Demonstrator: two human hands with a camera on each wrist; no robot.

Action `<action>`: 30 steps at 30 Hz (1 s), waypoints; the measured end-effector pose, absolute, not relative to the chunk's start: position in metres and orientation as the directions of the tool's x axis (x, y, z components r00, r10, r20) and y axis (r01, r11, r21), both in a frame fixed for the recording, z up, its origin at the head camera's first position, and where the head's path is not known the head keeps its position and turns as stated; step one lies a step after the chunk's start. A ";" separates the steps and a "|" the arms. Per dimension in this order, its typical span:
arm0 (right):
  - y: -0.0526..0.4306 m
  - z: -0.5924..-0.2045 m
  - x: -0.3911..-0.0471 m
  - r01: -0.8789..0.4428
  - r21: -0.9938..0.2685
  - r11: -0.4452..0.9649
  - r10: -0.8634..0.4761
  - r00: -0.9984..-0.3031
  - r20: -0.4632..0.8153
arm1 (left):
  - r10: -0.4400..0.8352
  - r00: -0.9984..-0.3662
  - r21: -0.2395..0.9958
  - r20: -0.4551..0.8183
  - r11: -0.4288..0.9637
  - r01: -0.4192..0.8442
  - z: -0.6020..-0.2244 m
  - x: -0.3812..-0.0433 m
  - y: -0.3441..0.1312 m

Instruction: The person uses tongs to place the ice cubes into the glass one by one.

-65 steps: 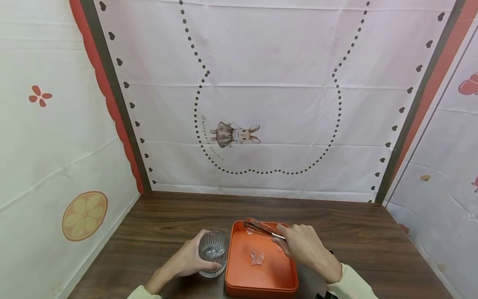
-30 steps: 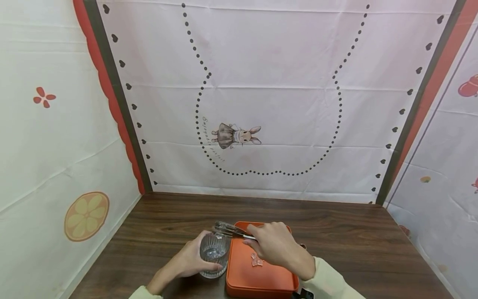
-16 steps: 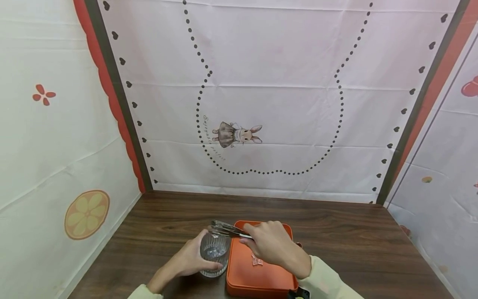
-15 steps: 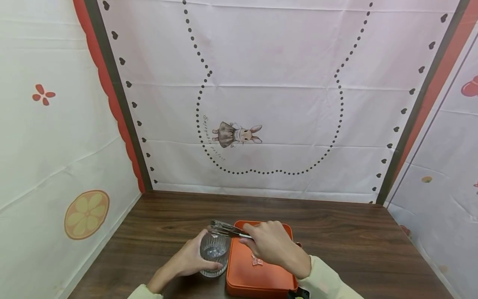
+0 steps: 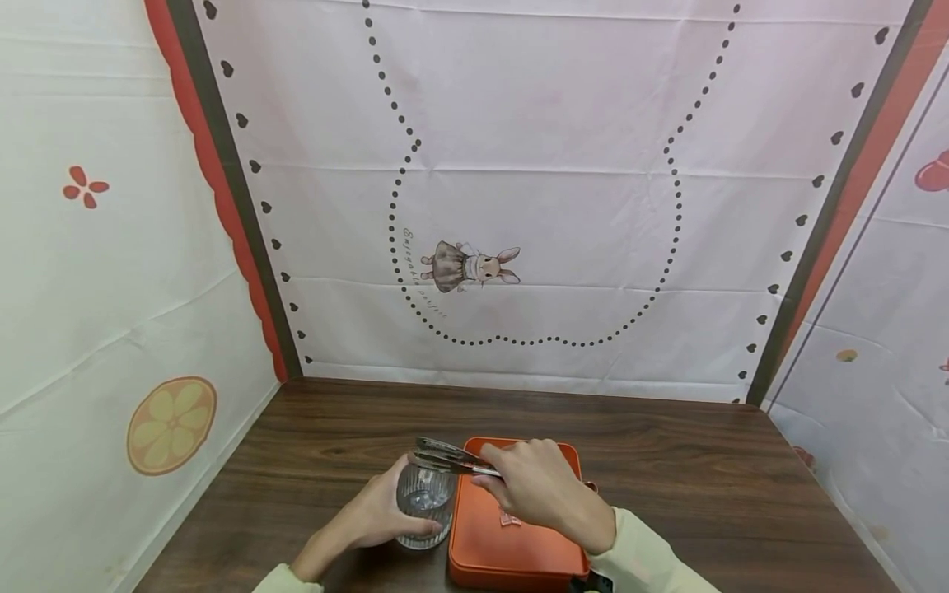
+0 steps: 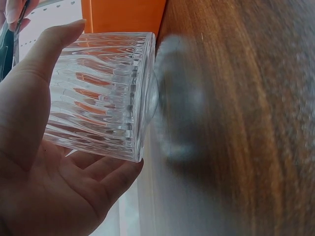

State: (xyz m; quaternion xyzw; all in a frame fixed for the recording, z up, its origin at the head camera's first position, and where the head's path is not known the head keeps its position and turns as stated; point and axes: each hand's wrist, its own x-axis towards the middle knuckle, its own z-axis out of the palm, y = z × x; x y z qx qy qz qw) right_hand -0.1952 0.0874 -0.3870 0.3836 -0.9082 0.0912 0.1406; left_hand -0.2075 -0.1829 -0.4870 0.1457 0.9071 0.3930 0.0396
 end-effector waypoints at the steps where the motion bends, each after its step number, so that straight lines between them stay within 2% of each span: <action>1: 0.088 -0.387 -0.195 -0.723 -0.055 0.689 -0.671 -0.665 0.329 | 0.296 -0.954 0.724 0.046 0.648 0.236 -0.487 -0.208 -0.183; 8: 0.090 -0.388 -0.195 -0.711 -0.066 0.701 -0.658 -0.679 0.324 | 0.268 -0.963 0.707 -0.011 0.683 0.182 -0.483 -0.206 -0.182; 30: 0.114 -0.392 -0.198 -0.667 -0.175 0.724 -0.623 -0.742 0.250 | 0.347 -0.937 0.718 0.046 0.640 0.273 -0.486 -0.208 -0.185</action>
